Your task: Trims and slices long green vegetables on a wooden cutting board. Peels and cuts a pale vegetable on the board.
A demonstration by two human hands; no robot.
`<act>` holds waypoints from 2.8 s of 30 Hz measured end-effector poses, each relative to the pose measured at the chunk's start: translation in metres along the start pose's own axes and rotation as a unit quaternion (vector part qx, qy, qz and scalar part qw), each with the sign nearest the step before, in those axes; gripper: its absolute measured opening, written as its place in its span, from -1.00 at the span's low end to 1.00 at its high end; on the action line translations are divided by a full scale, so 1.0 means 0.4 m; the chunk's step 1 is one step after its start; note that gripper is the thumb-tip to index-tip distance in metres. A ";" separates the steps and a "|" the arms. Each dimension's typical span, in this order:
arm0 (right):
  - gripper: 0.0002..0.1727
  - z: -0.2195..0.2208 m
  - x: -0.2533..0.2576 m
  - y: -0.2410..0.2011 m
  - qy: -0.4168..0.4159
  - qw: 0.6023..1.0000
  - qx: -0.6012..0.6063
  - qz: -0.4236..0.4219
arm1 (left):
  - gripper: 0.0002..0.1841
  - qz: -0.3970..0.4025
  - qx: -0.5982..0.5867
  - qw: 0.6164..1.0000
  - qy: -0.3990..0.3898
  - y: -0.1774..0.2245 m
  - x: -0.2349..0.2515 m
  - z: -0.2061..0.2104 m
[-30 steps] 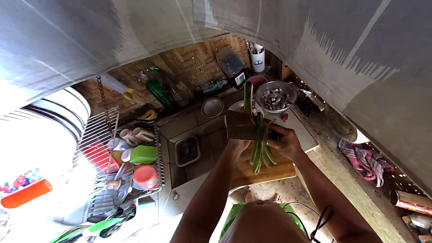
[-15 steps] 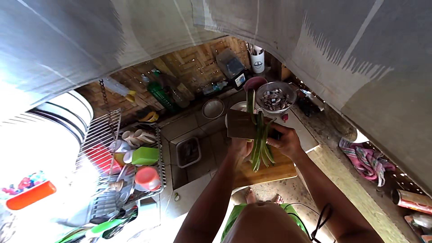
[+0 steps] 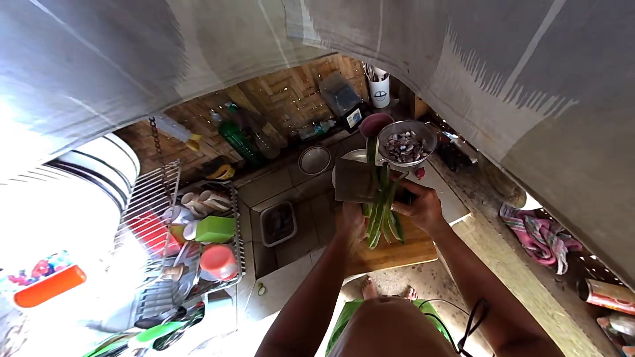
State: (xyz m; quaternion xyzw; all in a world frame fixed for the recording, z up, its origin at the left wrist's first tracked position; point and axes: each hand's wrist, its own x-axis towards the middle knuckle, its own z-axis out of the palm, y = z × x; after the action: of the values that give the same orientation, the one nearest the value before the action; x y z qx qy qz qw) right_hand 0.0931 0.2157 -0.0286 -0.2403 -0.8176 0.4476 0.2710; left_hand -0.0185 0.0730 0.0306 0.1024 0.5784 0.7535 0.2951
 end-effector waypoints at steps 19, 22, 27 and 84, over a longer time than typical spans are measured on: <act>-0.17 0.011 0.001 0.001 0.056 0.998 -0.023 -0.006 | -0.68 0.007 -0.069 0.990 -0.121 -0.064 0.010 -0.048; -0.18 0.012 0.007 0.000 0.066 0.997 -0.034 0.015 | -0.65 -0.018 -0.087 0.985 -0.150 -0.092 0.014 -0.063; -0.18 0.018 0.017 0.012 0.052 0.998 -0.038 0.026 | -0.64 -0.037 -0.100 0.986 -0.131 -0.099 0.004 -0.057; -0.22 0.023 -0.046 -0.013 -0.047 0.998 -0.047 -0.004 | -0.54 -0.032 -0.106 0.992 -0.055 -0.009 0.285 -0.017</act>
State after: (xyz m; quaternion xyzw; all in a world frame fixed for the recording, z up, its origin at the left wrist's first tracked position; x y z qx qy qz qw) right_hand 0.0998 0.1960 -0.0327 -0.2281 -0.8504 0.4185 0.2227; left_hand -0.1124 0.1322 0.0038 0.0929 0.4817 0.7937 0.3596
